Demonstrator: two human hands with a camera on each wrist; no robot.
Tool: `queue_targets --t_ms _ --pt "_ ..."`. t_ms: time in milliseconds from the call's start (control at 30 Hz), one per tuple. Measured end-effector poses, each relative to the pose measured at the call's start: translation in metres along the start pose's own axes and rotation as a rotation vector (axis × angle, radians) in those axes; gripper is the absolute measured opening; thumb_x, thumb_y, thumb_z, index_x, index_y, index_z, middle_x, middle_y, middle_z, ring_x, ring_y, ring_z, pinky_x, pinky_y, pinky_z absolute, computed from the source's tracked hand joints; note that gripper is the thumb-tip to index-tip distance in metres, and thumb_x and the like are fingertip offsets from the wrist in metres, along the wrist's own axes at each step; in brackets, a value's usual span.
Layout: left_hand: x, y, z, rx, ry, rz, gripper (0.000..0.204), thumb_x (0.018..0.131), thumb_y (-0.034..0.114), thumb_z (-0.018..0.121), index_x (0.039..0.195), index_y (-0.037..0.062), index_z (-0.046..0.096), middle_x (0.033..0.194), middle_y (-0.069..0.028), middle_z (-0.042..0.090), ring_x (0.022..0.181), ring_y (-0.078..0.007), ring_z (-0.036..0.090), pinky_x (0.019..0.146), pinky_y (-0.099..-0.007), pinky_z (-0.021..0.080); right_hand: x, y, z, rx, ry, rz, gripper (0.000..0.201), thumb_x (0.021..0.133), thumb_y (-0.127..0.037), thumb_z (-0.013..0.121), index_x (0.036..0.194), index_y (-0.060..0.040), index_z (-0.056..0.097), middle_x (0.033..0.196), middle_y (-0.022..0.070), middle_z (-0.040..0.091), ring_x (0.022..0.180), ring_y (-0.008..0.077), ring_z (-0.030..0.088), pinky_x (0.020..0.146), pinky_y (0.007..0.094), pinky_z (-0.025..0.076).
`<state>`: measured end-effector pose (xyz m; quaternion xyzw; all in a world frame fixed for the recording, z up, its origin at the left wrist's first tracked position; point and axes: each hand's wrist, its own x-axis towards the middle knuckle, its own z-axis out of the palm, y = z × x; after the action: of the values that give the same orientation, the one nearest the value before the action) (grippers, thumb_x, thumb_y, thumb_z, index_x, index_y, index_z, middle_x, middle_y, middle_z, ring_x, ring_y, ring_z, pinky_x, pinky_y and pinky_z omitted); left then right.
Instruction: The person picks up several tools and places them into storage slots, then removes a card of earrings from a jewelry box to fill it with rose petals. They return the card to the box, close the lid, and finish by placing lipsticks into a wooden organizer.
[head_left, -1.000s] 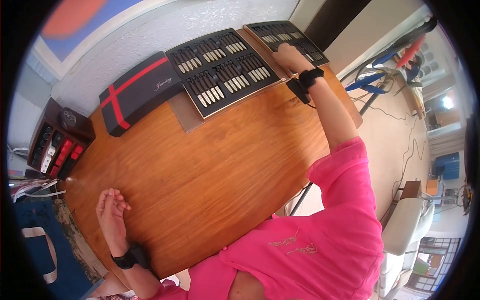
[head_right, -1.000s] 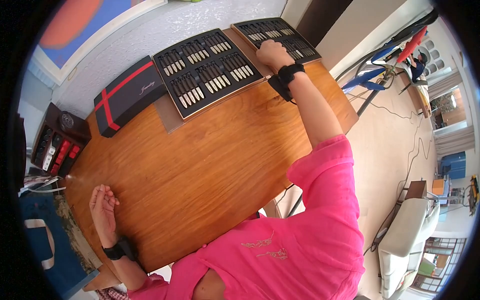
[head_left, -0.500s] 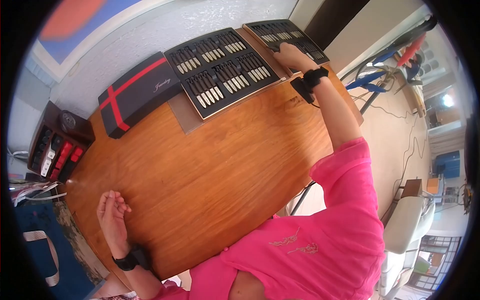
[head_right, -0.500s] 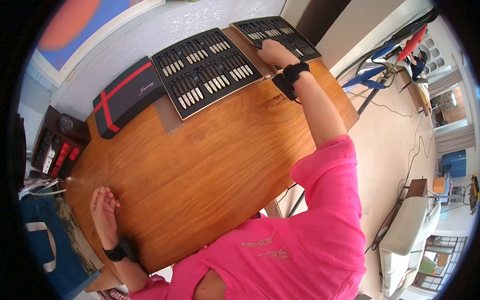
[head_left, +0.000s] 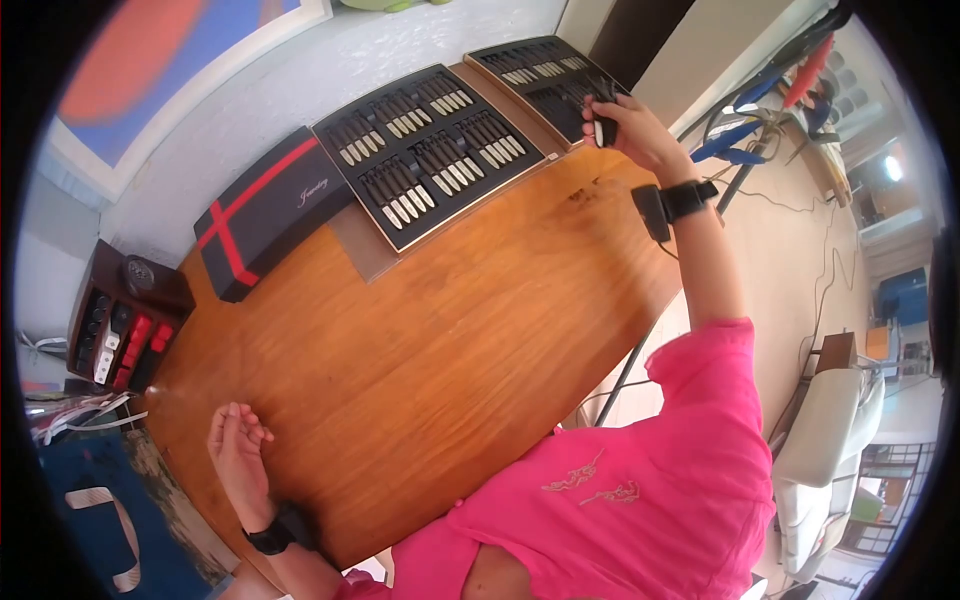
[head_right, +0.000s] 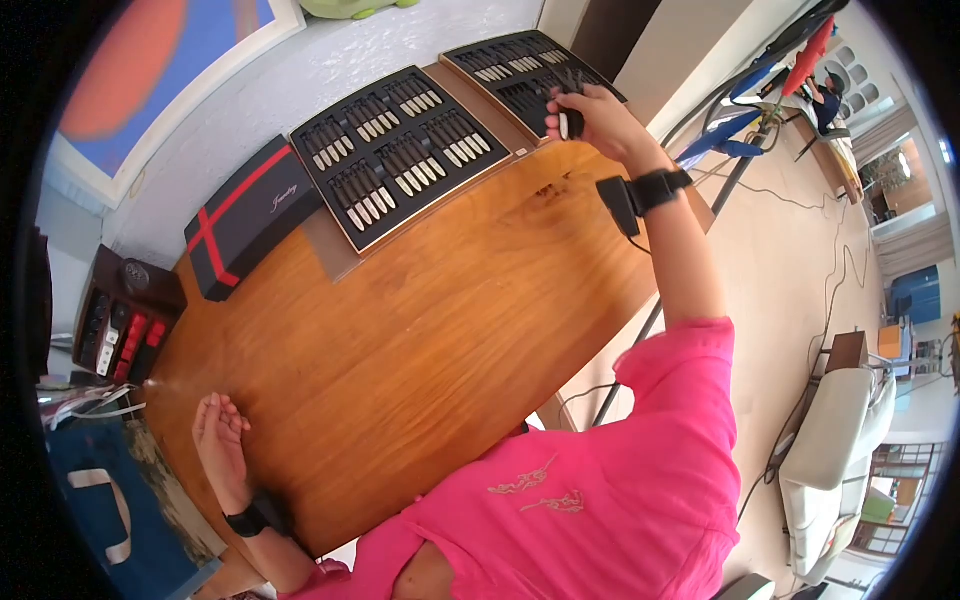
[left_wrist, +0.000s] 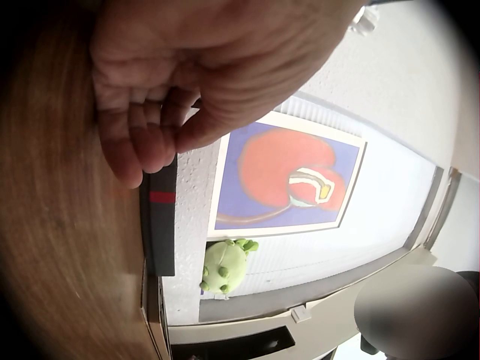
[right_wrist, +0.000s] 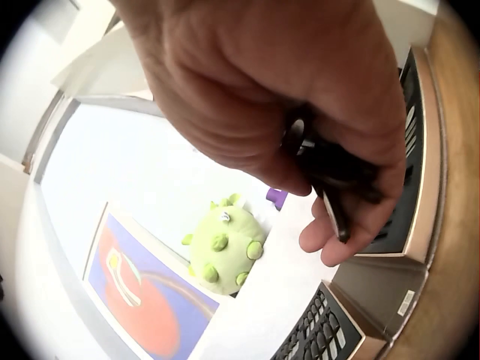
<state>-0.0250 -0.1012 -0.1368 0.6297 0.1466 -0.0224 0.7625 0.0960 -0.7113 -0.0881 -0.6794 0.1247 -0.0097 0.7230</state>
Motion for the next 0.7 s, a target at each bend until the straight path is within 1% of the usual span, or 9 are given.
queue_targets --t_ms 33,133,167,267,367,500,600,633,700 --pt "-0.001 0.001 0.0 0.002 0.003 0.001 0.013 0.097 0.019 0.058 0.094 0.0072 0.061 0.079 -0.0009 0.062 0.062 -0.0077 0.056 0.056 -0.0251 0.049 -0.007 0.006 -0.012 0.069 -0.016 0.023 0.016 0.096 -0.008 0.052 0.109 0.001 0.052 0.09 0.0068 0.058 0.076 0.0171 0.061 0.07 0.0305 0.054" --pt "0.0 -0.002 -0.001 0.002 0.02 0.021 0.013 0.097 0.019 0.058 0.095 0.0072 0.061 0.083 -0.0009 0.062 0.065 -0.008 0.057 0.058 -0.0252 0.049 -0.037 0.018 -0.034 0.028 0.003 0.062 0.012 0.094 -0.007 0.054 0.103 0.0001 0.053 0.089 0.0081 0.061 0.078 0.0191 0.063 0.072 0.0333 0.056" --pt "0.0 -0.002 -0.002 0.005 0.007 0.022 0.012 0.097 0.019 0.058 0.095 0.0071 0.061 0.084 -0.0009 0.062 0.066 -0.008 0.057 0.058 -0.0252 0.049 -0.044 0.023 -0.04 -0.001 0.059 0.103 0.012 0.093 -0.008 0.057 0.102 -0.0009 0.053 0.086 0.0082 0.061 0.076 0.0175 0.063 0.07 0.0315 0.056" --pt "0.001 -0.002 -0.004 0.011 -0.017 0.026 0.012 0.097 0.019 0.058 0.096 0.0069 0.061 0.086 -0.001 0.062 0.07 -0.0078 0.057 0.059 -0.0249 0.048 -0.064 0.032 -0.056 0.009 0.13 0.165 0.013 0.092 -0.008 0.059 0.102 -0.0013 0.053 0.085 0.008 0.061 0.075 0.0165 0.063 0.067 0.0299 0.056" --pt "0.001 -0.003 -0.005 0.009 -0.019 0.029 0.012 0.097 0.018 0.058 0.097 0.0066 0.061 0.086 -0.001 0.061 0.071 -0.0076 0.057 0.06 -0.0248 0.048 -0.073 0.042 -0.066 0.073 0.176 0.171 0.017 0.092 -0.011 0.061 0.104 -0.0011 0.053 0.089 0.0084 0.06 0.076 0.0167 0.064 0.066 0.0298 0.057" --pt "0.002 -0.003 -0.006 0.013 -0.021 0.027 0.012 0.097 0.018 0.058 0.096 0.0066 0.061 0.086 -0.001 0.061 0.072 -0.0075 0.057 0.06 -0.0248 0.047 -0.092 0.03 -0.052 0.064 0.23 0.206 0.022 0.096 -0.015 0.056 0.112 -0.0006 0.053 0.093 0.0098 0.061 0.083 0.0186 0.065 0.07 0.0317 0.057" --pt "0.001 -0.002 -0.003 0.012 -0.001 0.028 0.011 0.097 0.017 0.058 0.095 0.0068 0.061 0.086 -0.001 0.062 0.072 -0.0076 0.057 0.06 -0.0248 0.047 -0.098 0.034 -0.052 0.004 0.217 0.142 0.026 0.097 -0.019 0.056 0.114 0.0013 0.053 0.094 0.0107 0.06 0.086 0.0206 0.066 0.072 0.032 0.059" --pt "0.001 -0.002 -0.002 0.009 0.005 0.027 0.011 0.097 0.017 0.058 0.095 0.0069 0.061 0.086 -0.0011 0.062 0.072 -0.0077 0.057 0.06 -0.0248 0.047 -0.098 0.035 -0.053 -0.082 0.222 0.128 0.03 0.097 -0.021 0.057 0.114 0.0036 0.053 0.095 0.0115 0.061 0.082 0.0207 0.067 0.071 0.0311 0.06" --pt "0.0 -0.002 -0.003 0.012 0.007 0.027 0.01 0.097 0.017 0.059 0.095 0.0072 0.062 0.086 -0.001 0.063 0.072 -0.0077 0.057 0.06 -0.0249 0.047 -0.102 0.032 -0.05 -0.176 0.249 0.113 0.031 0.097 -0.021 0.057 0.115 0.004 0.053 0.095 0.0114 0.061 0.077 0.0193 0.067 0.069 0.0299 0.059"
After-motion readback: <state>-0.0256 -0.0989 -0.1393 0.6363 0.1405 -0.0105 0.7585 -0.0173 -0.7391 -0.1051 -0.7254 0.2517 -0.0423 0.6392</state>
